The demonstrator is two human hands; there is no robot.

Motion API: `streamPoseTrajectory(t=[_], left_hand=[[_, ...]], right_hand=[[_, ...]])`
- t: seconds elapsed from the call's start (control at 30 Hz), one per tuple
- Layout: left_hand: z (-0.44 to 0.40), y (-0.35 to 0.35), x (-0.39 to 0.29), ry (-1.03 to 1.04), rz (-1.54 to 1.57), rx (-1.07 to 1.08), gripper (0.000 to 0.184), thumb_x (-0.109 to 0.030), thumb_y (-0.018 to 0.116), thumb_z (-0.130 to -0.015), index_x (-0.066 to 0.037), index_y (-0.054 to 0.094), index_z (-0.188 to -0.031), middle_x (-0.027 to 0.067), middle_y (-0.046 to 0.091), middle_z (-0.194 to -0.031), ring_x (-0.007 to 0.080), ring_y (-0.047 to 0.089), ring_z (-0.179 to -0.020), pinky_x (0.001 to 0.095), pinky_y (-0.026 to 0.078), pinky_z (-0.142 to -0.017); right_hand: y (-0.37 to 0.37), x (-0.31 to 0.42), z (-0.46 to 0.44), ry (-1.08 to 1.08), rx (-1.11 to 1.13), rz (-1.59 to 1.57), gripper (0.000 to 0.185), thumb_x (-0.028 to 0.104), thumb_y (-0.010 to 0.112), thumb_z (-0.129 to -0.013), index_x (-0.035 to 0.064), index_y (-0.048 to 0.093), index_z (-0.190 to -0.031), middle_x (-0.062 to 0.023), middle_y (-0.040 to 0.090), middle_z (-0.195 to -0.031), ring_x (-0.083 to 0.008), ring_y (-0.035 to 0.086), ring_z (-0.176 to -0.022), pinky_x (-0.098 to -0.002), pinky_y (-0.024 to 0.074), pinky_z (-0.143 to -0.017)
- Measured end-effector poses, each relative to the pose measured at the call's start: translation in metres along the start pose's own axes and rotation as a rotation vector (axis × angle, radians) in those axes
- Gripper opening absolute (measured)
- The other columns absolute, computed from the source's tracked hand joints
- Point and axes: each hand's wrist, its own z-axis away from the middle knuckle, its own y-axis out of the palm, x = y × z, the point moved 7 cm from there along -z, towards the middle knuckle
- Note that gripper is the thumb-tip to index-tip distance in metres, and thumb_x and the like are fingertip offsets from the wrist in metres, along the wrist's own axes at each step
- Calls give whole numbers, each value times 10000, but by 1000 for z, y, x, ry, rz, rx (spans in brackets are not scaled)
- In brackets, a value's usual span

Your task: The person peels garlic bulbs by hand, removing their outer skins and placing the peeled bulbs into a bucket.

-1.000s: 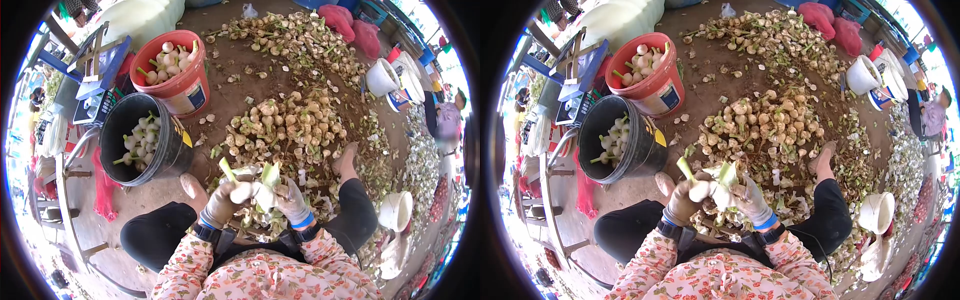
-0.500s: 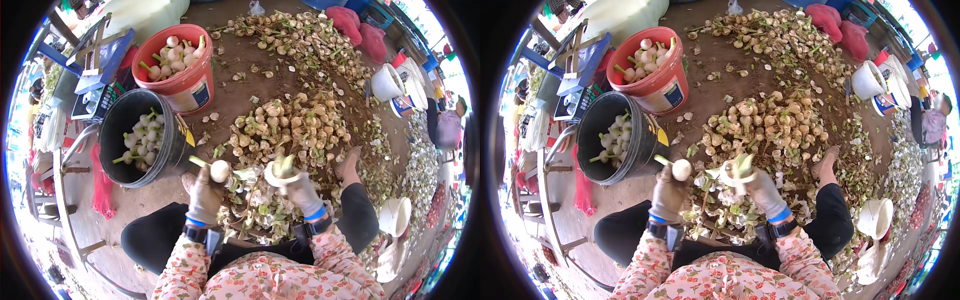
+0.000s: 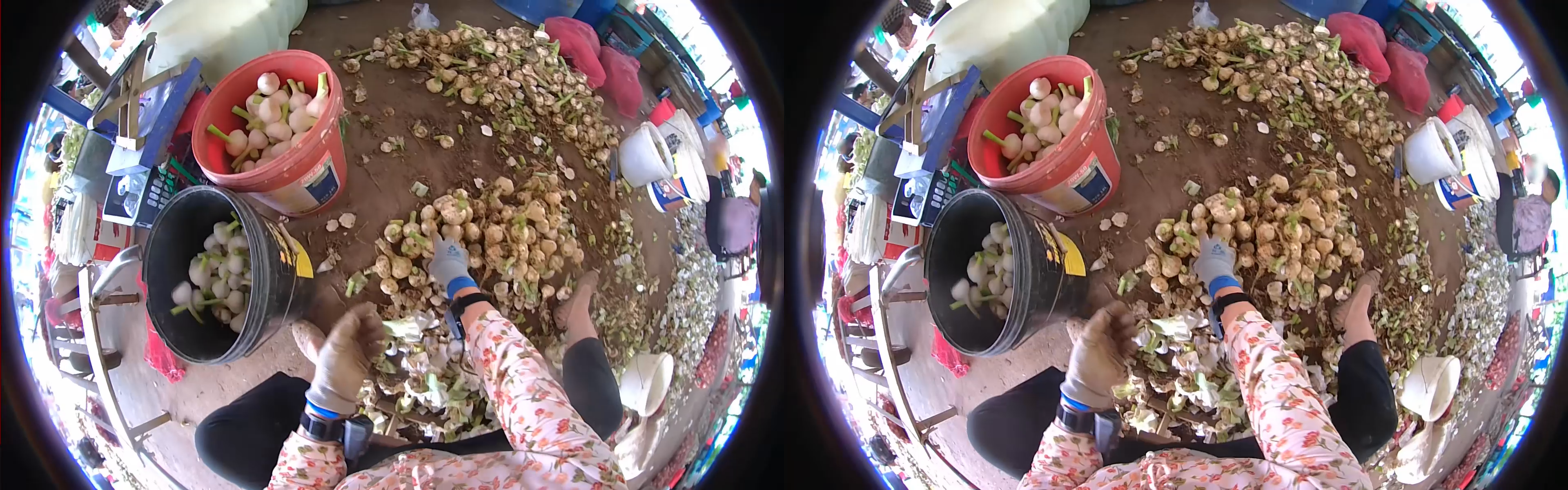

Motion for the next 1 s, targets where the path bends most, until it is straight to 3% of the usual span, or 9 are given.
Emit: streamPoseTrajectory(t=[0.13, 0.33, 0.4, 0.47, 0.63, 0.67, 0.73, 0.87, 1.0], left_hand=[[-16, -18, 17, -27, -73, 5, 376, -299, 557, -900, -37, 531, -1168, 75, 621, -977, 203, 611, -846, 317, 500, -715], [-31, -30, 46, -53, -158, -63, 527, -229, 543, -901, -81, 343, -1366, 96, 523, -1171, 218, 536, -1019, 360, 458, -845], [-24, -7, 44, 15, -113, 53, 614, -155, 565, -874, -96, 273, -1411, 86, 475, -1237, 209, 500, -1087, 350, 433, -894], [-19, 3, 35, 189, -292, 148, 638, -75, 600, -837, -73, 299, -1398, 84, 481, -1235, 180, 508, -1077, 317, 431, -911], [7, 13, 29, 472, -683, 118, 659, 26, 746, -656, -33, 453, -1242, 84, 522, -1184, 194, 516, -1096, 312, 421, -945], [18, 25, 22, 631, -858, 143, 663, 30, 753, -628, -36, 469, -1224, 96, 526, -1183, 215, 521, -1094, 324, 423, -944], [43, 57, 8, 964, -1197, 196, 674, 37, 767, -574, -42, 502, -1189, 119, 534, -1180, 256, 532, -1089, 348, 427, -942], [49, 48, 14, 957, -1148, 156, 581, -13, 774, -555, -38, 560, -1095, 148, 560, -1153, 294, 545, -1071, 357, 437, -927], [49, 49, 15, 738, -1020, 231, 611, 16, 759, -563, -7, 554, -1139, 130, 585, -1122, 242, 585, -993, 325, 450, -908]], right_hand=[[17, 0, -18, -92, -52, 81, 572, 222, 704, -737, 142, 471, -1254, -166, 571, -1102, -324, 583, -1032, -399, 473, -859], [20, 7, 73, -306, 114, -1042, 745, 205, 747, -743, -15, 347, -1332, -230, 455, -1311, -315, 493, -1174, -387, 418, -979], [-8, 38, 138, -242, 425, -1292, 806, 234, 738, -768, -74, 278, -1354, -222, 400, -1362, -283, 425, -1236, -370, 357, -1038], [14, 41, 165, -568, 385, -1205, 800, 365, 654, -843, -60, 244, -1383, -206, 368, -1385, -266, 341, -1303, -335, 280, -1078], [-46, 35, 194, -422, 243, -1335, 531, 388, 570, -891, -31, 487, -1208, -120, 568, -1125, -202, 538, -1006, -308, 433, -872], [-61, 38, 204, -371, 237, -1305, 366, 326, 578, -889, -12, 565, -1030, -64, 612, -906, -152, 549, -791, -298, 446, -704], [-56, 36, 202, -403, 86, -1169, 309, 300, 601, -876, 0, 576, -945, -60, 607, -782, -137, 541, -693, -295, 435, -624], [-77, 36, 222, -517, 83, -1014, 181, 168, 606, -894, -4, 586, -946, 5, 558, -776, -57, 479, -728, -240, 438, -650], [-67, 26, 229, -462, 236, -1266, 144, 105, 583, -900, -8, 591, -990, 3, 569, -786, -65, 496, -714, -241, 452, -658]])
